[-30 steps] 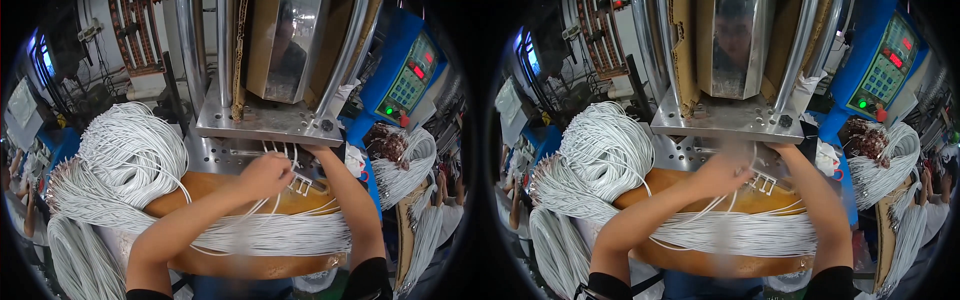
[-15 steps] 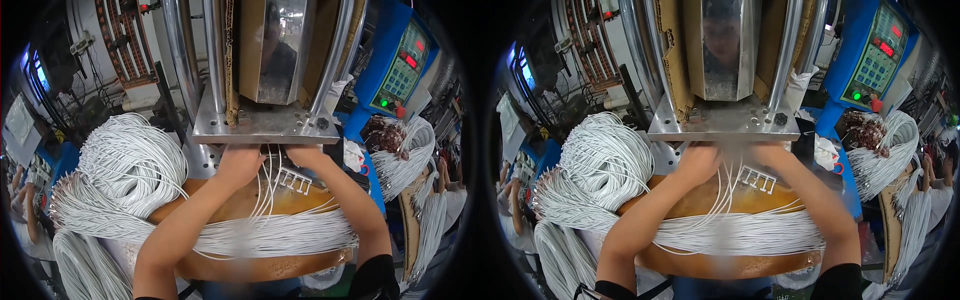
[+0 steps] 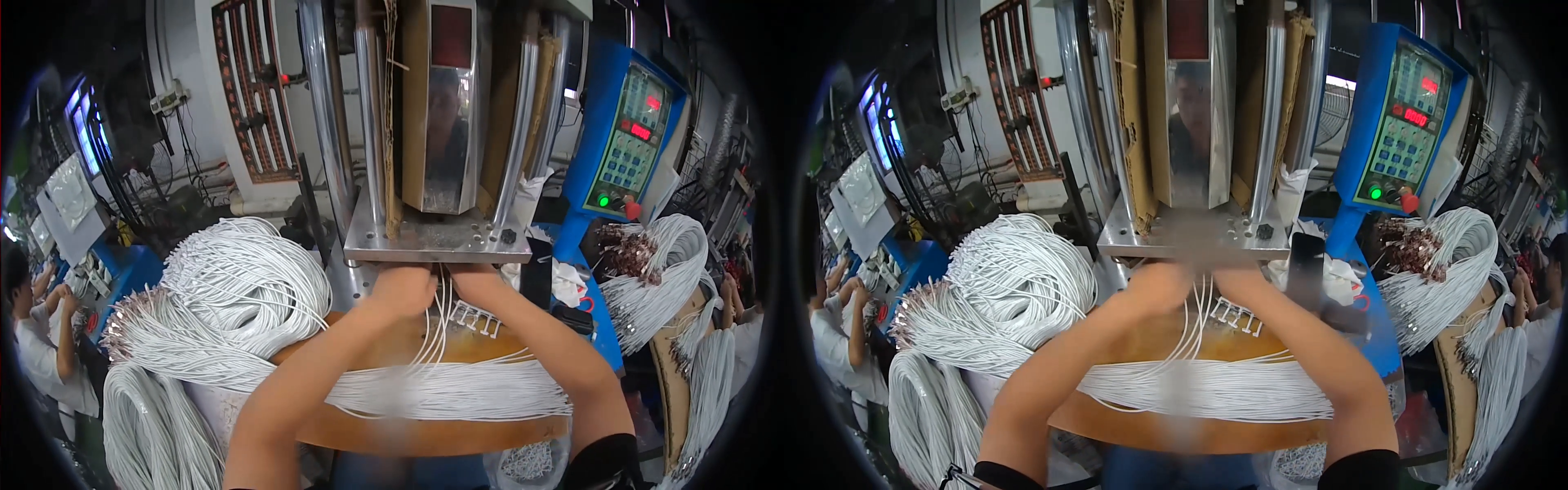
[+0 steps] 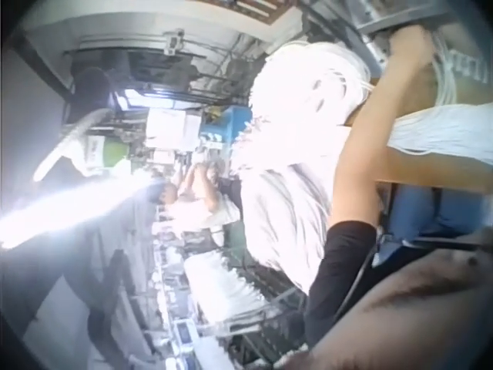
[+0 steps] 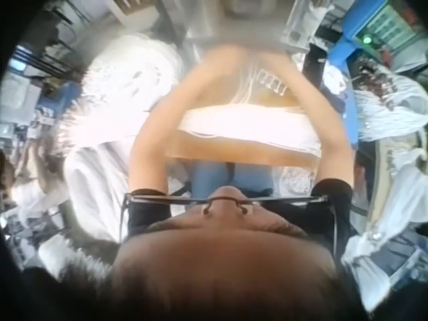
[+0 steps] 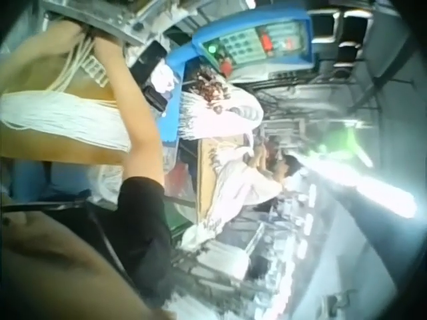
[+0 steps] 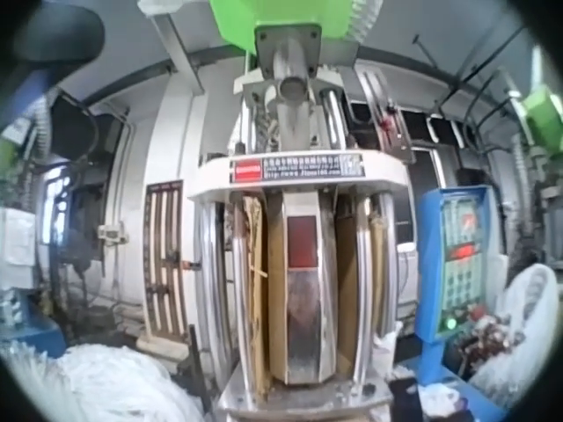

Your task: The person separates and trims bundles of white wires with pliers, then feeds the individual wires into a machine for processing.

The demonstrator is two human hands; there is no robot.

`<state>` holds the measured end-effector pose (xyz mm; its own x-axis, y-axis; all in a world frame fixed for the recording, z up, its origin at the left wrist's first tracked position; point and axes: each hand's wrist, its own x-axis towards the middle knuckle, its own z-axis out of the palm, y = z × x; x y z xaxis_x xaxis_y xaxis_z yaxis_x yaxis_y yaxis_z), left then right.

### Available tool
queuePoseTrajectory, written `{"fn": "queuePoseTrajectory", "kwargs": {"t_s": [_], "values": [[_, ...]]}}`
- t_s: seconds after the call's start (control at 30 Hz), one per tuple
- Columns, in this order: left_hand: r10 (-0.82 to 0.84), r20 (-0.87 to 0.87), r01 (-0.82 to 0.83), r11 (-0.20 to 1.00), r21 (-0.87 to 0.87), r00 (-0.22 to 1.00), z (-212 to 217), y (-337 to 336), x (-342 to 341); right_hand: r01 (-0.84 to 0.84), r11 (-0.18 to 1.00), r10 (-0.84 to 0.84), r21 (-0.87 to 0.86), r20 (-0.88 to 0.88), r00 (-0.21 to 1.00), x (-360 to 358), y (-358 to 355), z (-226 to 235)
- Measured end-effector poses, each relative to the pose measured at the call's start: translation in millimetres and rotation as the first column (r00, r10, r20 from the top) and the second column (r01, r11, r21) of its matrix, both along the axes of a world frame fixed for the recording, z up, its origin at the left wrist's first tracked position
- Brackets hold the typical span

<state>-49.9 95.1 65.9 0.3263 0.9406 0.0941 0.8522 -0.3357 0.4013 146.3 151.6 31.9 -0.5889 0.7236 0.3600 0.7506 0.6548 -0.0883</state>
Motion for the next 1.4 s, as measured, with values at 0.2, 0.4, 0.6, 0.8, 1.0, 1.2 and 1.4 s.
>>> {"fn": "queuePoseTrajectory", "kwargs": {"t_s": [0.2, 0.4, 0.6, 0.8, 1.0, 1.2, 1.4], "values": [[-0.274, 0.047, 0.247, 0.919, 0.308, 0.961, 5.1, -185.5, -70.4, -0.214, 0.953, 0.185, -0.214, -0.149, 0.972, 69.7, -185.9, 18.1], [-0.016, -0.283, 0.093, 0.961, 0.262, 0.959, -66.6, -282.4, -126.0, 0.018, 0.987, 0.008, -0.161, 0.162, 0.987, 112.1, -279.7, -2.2], [0.052, -0.402, 0.08, 0.949, 0.305, 0.914, -81.8, -278.1, -127.2, 0.071, 0.992, -0.044, -0.104, 0.244, 0.969, 114.7, -278.8, -8.3], [0.023, -0.336, 0.091, 0.944, 0.318, 0.942, -76.6, -278.1, -128.8, 0.108, 0.986, -0.082, -0.128, 0.198, 0.977, 106.9, -287.1, -4.6], [0.059, -0.305, 0.036, 0.954, 0.298, 0.951, -68.0, -278.7, -123.2, 0.12, 0.984, -0.091, -0.129, 0.205, 0.974, 106.4, -289.6, -3.2], [-0.04, -0.23, 0.08, 0.983, 0.166, 0.972, -21.0, -269.0, -64.6, -0.041, 0.965, 0.041, -0.258, -0.005, 0.999, 86.7, -277.5, 16.1], [-0.363, -0.041, 0.36, 0.89, 0.279, 0.931, -38.5, -198.5, 57.9, 0.128, 0.987, -0.146, -0.097, -0.212, 0.966, 41.5, -141.4, 4.2]]}}
